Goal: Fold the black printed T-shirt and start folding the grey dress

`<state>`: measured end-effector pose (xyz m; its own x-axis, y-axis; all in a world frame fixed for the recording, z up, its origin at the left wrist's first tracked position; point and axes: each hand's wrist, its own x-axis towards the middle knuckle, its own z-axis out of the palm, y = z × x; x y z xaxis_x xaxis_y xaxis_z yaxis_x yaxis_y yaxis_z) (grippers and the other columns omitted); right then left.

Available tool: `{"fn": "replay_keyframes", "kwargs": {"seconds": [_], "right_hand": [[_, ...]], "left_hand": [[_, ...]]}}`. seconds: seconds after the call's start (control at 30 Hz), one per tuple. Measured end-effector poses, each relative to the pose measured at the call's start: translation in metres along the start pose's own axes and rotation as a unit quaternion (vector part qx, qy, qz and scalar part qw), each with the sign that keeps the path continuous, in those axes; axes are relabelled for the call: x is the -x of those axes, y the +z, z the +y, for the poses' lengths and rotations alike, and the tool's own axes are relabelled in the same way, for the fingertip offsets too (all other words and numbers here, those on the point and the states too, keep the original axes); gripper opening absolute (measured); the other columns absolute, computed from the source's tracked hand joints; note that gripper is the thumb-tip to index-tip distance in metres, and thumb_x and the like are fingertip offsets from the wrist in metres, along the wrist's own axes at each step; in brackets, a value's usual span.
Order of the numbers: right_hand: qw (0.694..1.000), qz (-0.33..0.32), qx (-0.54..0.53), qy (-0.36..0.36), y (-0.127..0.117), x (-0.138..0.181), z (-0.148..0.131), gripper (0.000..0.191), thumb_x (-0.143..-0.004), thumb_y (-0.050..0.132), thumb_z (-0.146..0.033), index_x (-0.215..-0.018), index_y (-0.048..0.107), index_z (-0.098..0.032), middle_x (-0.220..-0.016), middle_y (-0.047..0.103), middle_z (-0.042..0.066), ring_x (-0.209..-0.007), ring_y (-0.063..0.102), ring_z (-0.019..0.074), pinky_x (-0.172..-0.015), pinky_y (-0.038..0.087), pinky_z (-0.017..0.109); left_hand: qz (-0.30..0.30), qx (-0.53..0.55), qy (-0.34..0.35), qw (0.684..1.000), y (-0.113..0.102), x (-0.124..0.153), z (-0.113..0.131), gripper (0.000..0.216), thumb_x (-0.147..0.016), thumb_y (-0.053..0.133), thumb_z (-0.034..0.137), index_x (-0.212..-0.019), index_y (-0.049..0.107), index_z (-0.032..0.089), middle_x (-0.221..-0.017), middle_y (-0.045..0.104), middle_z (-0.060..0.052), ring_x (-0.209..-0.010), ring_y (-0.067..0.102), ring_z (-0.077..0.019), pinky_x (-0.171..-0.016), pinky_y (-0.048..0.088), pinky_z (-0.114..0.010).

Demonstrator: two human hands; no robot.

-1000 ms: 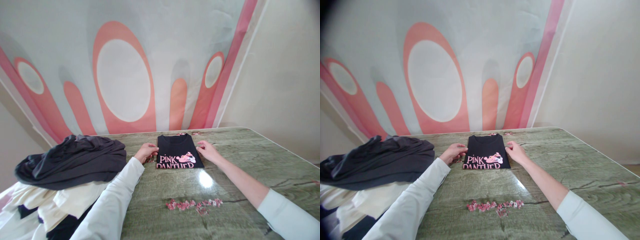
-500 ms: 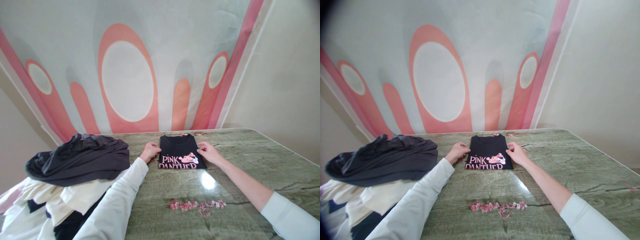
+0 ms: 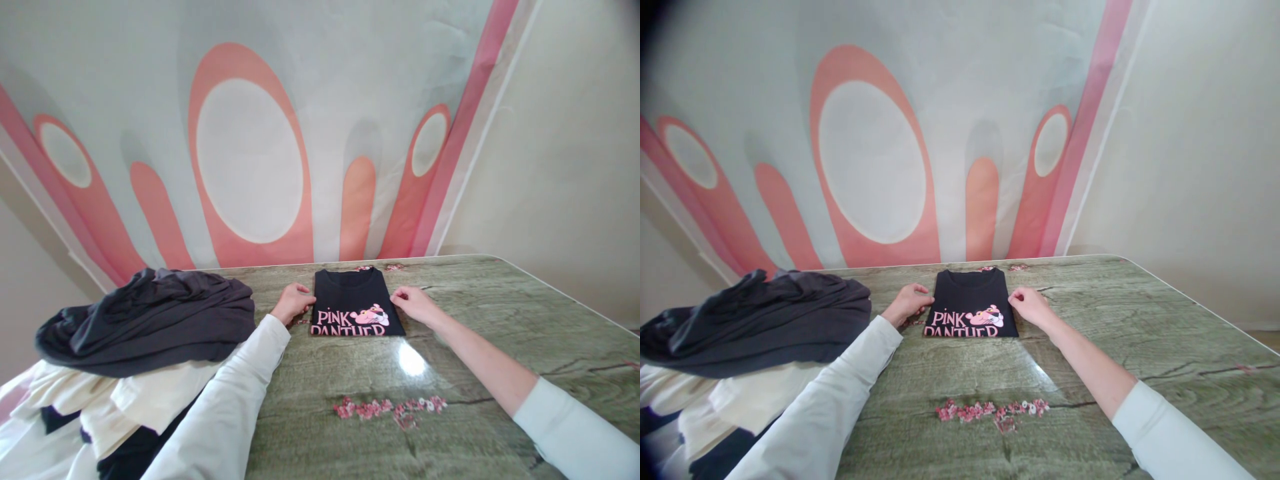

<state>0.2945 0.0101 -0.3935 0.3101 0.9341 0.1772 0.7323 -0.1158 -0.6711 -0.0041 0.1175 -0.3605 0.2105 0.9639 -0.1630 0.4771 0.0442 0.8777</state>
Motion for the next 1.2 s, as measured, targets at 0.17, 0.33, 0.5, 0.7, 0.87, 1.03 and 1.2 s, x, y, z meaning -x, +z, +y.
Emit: {"fn": "replay_keyframes", "kwargs": {"seconds": [0.17, 0.33, 0.5, 0.7, 0.87, 1.03, 1.2], "right_hand": [[0.997, -0.024, 0.036, 0.056, -0.003, 0.0, -0.011, 0.018, -0.073, 0.057, -0.032, -0.063, 0.065, -0.019, -0.061, 0.065, 0.001, -0.061, 0.058, 0.0152, -0.057, 0.039, 0.023], [0.994, -0.033, 0.068, 0.085, -0.003, -0.001, -0.018, 0.019, -0.07, 0.06, -0.037, -0.063, 0.065, -0.019, -0.06, 0.064, 0.0, -0.059, 0.057, 0.0146, -0.055, 0.036, 0.023], [0.993, -0.04, 0.068, 0.085, -0.004, -0.003, -0.015, 0.021, -0.069, 0.061, -0.039, -0.062, 0.066, -0.019, -0.057, 0.063, -0.001, -0.06, 0.057, 0.015, -0.055, 0.036, 0.023], [0.99, -0.056, 0.085, 0.093, -0.005, -0.004, -0.013, 0.026, -0.069, 0.058, -0.042, -0.061, 0.067, -0.019, -0.058, 0.063, 0.0, -0.061, 0.057, 0.016, -0.055, 0.035, 0.024], [0.989, -0.049, 0.096, 0.098, -0.004, 0.0, -0.019, 0.029, -0.068, 0.058, -0.047, -0.065, 0.069, -0.021, -0.059, 0.064, -0.001, -0.064, 0.058, 0.0171, -0.056, 0.034, 0.025], [0.993, -0.026, 0.066, 0.092, -0.003, 0.002, -0.019, 0.025, -0.066, 0.06, -0.044, -0.064, 0.069, -0.021, -0.059, 0.064, 0.0, -0.061, 0.057, 0.0159, -0.056, 0.034, 0.025], [0.996, -0.025, 0.027, 0.083, -0.004, 0.002, -0.016, 0.021, -0.066, 0.061, -0.038, -0.062, 0.067, -0.019, -0.056, 0.063, 0.0, -0.058, 0.055, 0.015, -0.056, 0.036, 0.024]], "left_hand": [[-0.006, 0.012, -0.01, 1.0, -0.002, 0.001, 0.002, 0.031, -0.066, 0.069, 0.018, -0.092, 0.052, 0.013, -0.042, 0.049, 0.007, -0.033, 0.041, -0.0053, -0.036, 0.026, -0.014], [0.004, 0.006, -0.002, 1.0, 0.001, 0.002, 0.002, 0.033, -0.064, 0.068, 0.013, -0.093, 0.052, 0.012, -0.039, 0.045, 0.008, -0.034, 0.04, -0.006, -0.036, 0.025, -0.014], [0.027, -0.005, 0.023, 0.999, 0.005, -0.001, -0.003, 0.034, -0.061, 0.068, 0.01, -0.091, 0.052, 0.012, -0.039, 0.044, 0.009, -0.034, 0.04, -0.0066, -0.036, 0.025, -0.015], [0.029, -0.007, 0.043, 0.999, 0.005, -0.004, -0.006, 0.032, -0.06, 0.067, 0.01, -0.089, 0.052, 0.012, -0.043, 0.048, 0.007, -0.036, 0.043, -0.0073, -0.036, 0.026, -0.016], [0.023, -0.007, 0.056, 0.998, 0.005, -0.003, -0.007, 0.031, -0.062, 0.067, 0.01, -0.088, 0.051, 0.012, -0.045, 0.049, 0.007, -0.037, 0.044, -0.007, -0.037, 0.028, -0.016], [0.024, -0.023, 0.065, 0.997, 0.004, -0.006, -0.01, 0.03, -0.062, 0.067, 0.012, -0.089, 0.052, 0.012, -0.045, 0.049, 0.008, -0.036, 0.043, -0.0064, -0.037, 0.026, -0.016], [0.039, -0.054, 0.079, 0.995, 0.001, -0.014, -0.017, 0.032, -0.058, 0.068, 0.012, -0.086, 0.053, 0.013, -0.046, 0.051, 0.007, -0.037, 0.044, -0.0067, -0.038, 0.027, -0.016]]}}
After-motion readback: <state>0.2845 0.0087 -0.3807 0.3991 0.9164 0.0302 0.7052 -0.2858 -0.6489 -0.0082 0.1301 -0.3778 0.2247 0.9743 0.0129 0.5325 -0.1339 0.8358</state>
